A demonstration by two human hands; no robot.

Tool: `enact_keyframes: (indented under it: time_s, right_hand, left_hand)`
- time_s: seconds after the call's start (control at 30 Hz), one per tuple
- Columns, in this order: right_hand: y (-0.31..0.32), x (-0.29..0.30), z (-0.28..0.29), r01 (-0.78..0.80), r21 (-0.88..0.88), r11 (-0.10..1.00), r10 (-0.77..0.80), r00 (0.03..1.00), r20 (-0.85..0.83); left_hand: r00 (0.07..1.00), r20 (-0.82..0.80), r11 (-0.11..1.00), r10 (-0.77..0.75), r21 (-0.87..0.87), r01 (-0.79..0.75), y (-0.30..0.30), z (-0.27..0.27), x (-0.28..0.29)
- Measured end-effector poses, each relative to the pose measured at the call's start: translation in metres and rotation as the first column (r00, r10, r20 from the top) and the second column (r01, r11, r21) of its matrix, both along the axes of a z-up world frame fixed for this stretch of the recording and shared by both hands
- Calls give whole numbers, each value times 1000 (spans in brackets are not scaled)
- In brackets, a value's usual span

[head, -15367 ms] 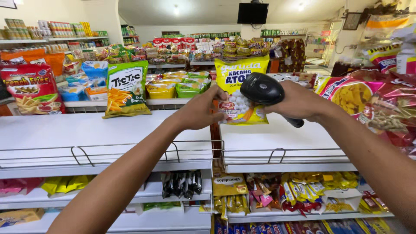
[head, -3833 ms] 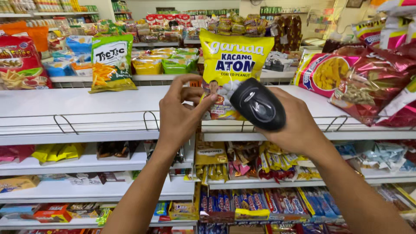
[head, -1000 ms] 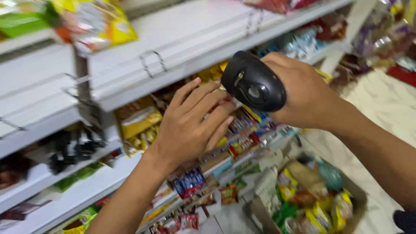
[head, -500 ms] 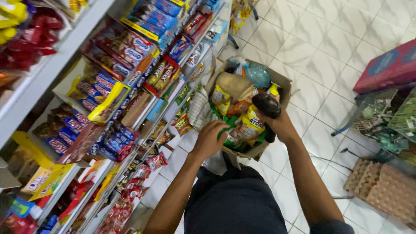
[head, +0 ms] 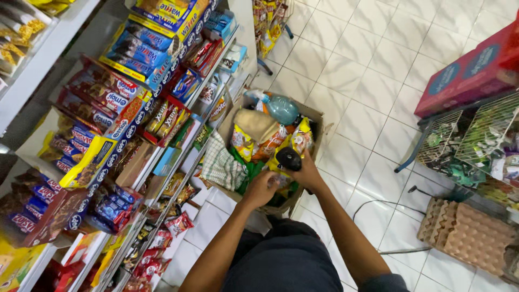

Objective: The person scans barcodes on various snack bags using a handheld scanner, moving between a cardboard box on the floor and items on the store shelves.

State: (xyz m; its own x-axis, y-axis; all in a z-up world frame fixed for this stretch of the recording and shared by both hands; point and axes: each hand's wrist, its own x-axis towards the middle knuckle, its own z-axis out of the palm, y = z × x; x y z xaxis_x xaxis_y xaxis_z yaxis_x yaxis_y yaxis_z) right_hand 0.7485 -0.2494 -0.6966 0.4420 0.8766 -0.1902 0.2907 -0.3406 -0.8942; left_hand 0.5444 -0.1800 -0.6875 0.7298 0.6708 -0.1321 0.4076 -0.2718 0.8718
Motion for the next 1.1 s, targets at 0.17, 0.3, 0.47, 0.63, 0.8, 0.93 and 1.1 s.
enact_keyframes:
  time_s: [0.17,0.3,0.47,0.63,0.8,0.93,1.1]
  right_hand:
    - [2,-3,-17,-82,80,993,54,952,302]
    - [0,-1,10,79,-5,997,-78,995,55]
    - [-25,-1,83,126,5,992,-125,986,-106]
    - [-52,-16,96,143,-22,989,-131,821,-555]
    - [-63,-47,109,112,34,993,-32,538,-842]
    - [-59,-63,107,70,102,992,36,629,-777]
    - [-47,-64,81,71,61,996,-30,858,-512]
  left_hand:
    - [997,36,997,62,-42,-60,-6,-13,-7]
    - [991,72,992,110,-66,-105,-8,-27,-18]
    - [950,113,821,290,-540,-186,-1,-46,-19]
    - [898,-21,367,439,-908,-201,-9,-20,-16]
    - [689,155,95,708,-988,125,-17,7,-8]
    - [484,233,165,844,-970,179,-12,7,-18]
    - [407,300,323,863,-946,14,-11,-2,-34]
